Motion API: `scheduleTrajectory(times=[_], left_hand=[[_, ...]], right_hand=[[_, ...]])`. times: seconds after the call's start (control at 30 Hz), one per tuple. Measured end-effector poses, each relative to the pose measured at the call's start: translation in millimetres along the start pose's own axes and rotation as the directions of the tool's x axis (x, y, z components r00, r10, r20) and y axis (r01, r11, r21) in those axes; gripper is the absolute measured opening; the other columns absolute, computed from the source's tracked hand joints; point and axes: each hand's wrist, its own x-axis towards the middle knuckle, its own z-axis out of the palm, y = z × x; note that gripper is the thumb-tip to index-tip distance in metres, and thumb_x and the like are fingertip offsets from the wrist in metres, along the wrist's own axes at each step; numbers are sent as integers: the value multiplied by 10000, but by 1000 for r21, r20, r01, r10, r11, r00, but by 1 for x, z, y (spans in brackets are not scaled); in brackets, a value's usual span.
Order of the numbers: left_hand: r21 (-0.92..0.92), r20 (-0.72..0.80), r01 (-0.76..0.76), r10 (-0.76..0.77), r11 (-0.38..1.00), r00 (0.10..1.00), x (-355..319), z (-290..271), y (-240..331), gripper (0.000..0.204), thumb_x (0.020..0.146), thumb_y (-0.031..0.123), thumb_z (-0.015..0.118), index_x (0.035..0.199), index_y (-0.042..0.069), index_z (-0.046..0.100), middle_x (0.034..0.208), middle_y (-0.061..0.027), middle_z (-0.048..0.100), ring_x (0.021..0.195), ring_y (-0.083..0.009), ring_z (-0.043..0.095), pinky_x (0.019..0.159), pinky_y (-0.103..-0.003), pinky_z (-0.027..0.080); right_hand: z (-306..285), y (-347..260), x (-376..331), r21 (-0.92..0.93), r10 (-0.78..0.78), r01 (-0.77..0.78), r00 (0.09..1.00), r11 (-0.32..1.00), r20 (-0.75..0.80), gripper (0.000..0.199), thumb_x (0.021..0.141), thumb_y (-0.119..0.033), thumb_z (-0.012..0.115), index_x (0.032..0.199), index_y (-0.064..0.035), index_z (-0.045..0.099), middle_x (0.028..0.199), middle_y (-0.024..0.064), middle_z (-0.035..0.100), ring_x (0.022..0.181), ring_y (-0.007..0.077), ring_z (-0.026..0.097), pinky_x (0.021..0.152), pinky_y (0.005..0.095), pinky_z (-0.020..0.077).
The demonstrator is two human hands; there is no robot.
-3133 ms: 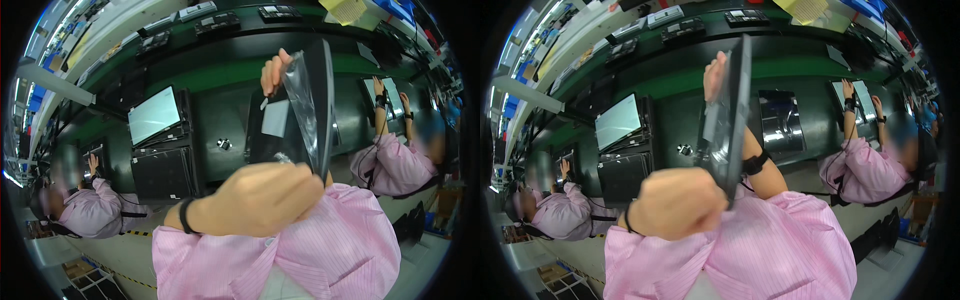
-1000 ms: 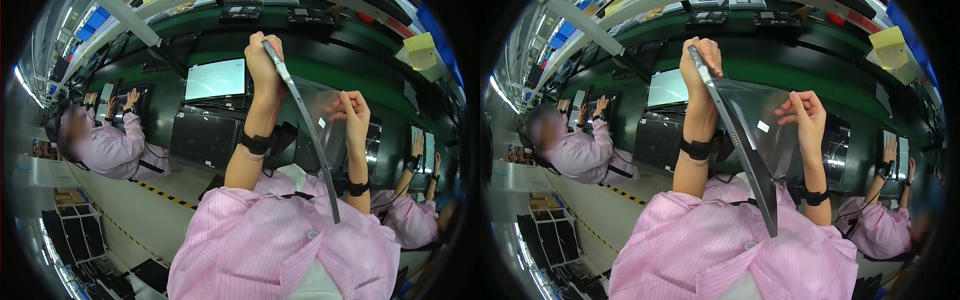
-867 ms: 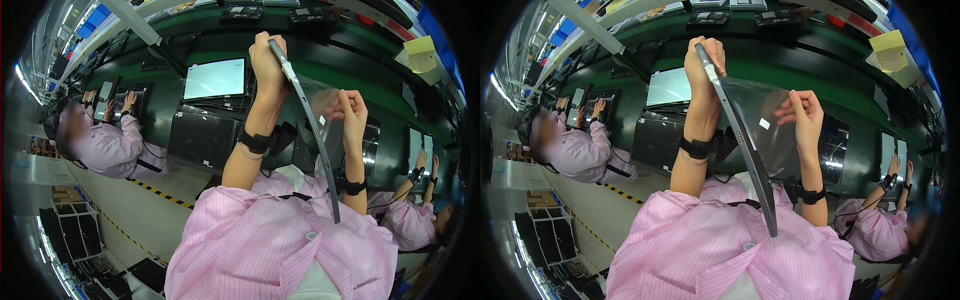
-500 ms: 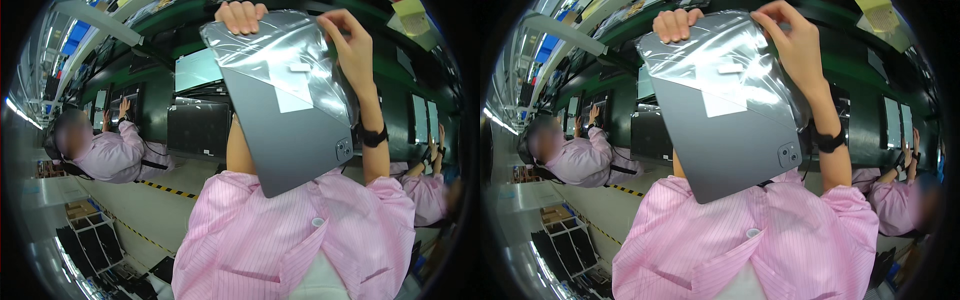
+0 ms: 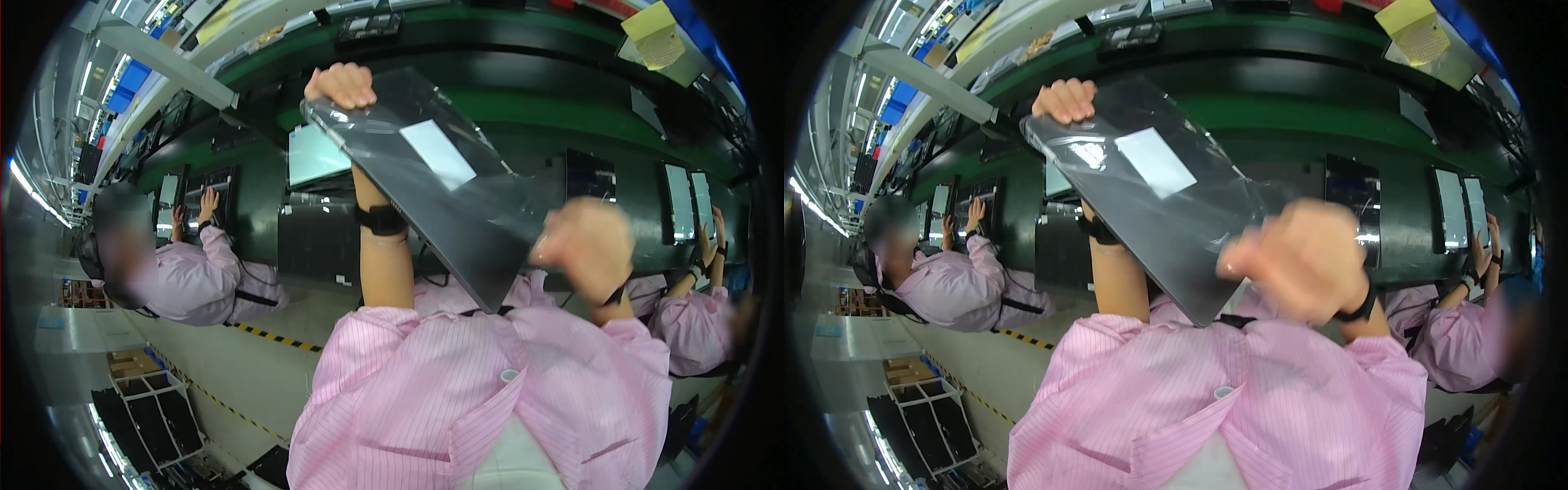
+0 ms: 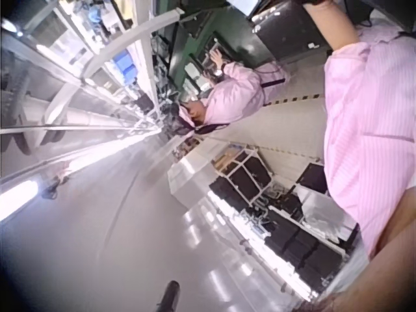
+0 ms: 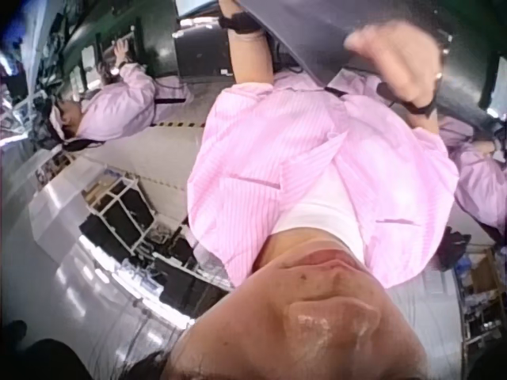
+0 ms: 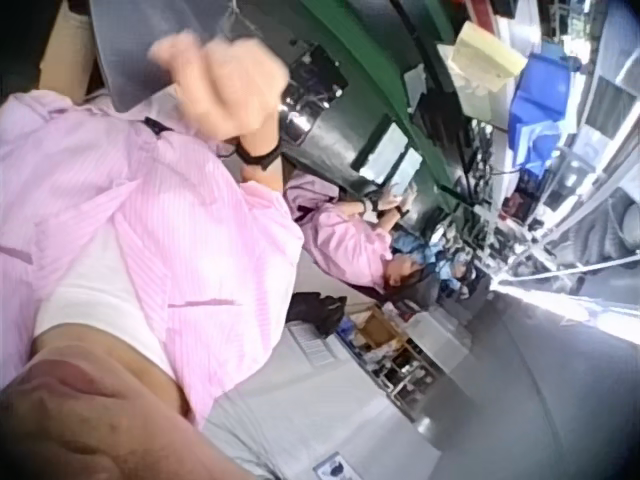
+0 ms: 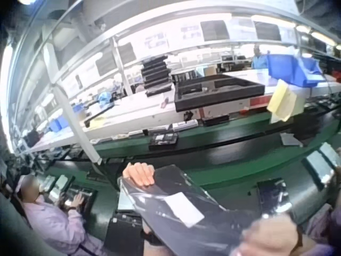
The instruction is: The worker is assembling and inspecting laptops on a manufacturing production line.
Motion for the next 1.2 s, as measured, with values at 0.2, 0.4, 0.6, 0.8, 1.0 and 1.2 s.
scheduleTrajectory(times=[0.2,0.4,0.6,0.8,1.0,1.2], left_hand=[[-50,-126,-115,107,992,986,-9,4,-4,242,921,154,405,705,73,479,665,-66,492,611,-176,448,638,-303,331],[-55,-46,-184,182,981,982,-57,-26,8,239,952,195,400,838,49,551,787,-81,517,763,-190,497,823,-326,363],[-184,-654,-125,-26,975,756,-95,42,-26,128,909,189,498,873,68,481,750,-48,448,786,-168,459,783,-301,417],[866,-495,498,-239,-54,835,-106,94,-33,233,871,176,512,704,16,541,664,-35,540,609,-156,534,586,-300,462],[189,-865,830,-311,525,394,-100,129,-43,194,819,106,562,643,30,532,609,-22,523,566,-124,514,520,-287,430],[295,-800,757,-281,583,530,-141,108,-64,231,842,176,572,661,34,551,612,-36,541,558,-123,523,480,-280,395]], right_hand=[[37,-14,-24,200,88,-62,988,978,-125,520,791,-549,560,958,-72,682,899,107,649,804,243,625,667,325,528],[46,-2,-51,431,456,-348,873,833,-176,445,880,-407,502,999,-16,679,1027,138,662,1087,373,554,958,479,392],[51,24,-4,856,619,-149,752,495,-227,451,909,-418,464,945,-11,657,944,168,670,1128,394,514,995,520,322],[63,26,27,948,489,-24,861,317,-142,486,945,-384,406,1068,30,630,1099,228,620,1180,446,467,1016,536,317],[62,17,22,977,467,-49,883,206,-54,539,916,-357,408,1133,107,573,1166,256,576,1161,387,512,1016,441,357],[61,15,16,965,467,-88,884,246,-38,488,892,-287,412,1153,95,568,1174,252,575,1139,369,537,999,414,384]])
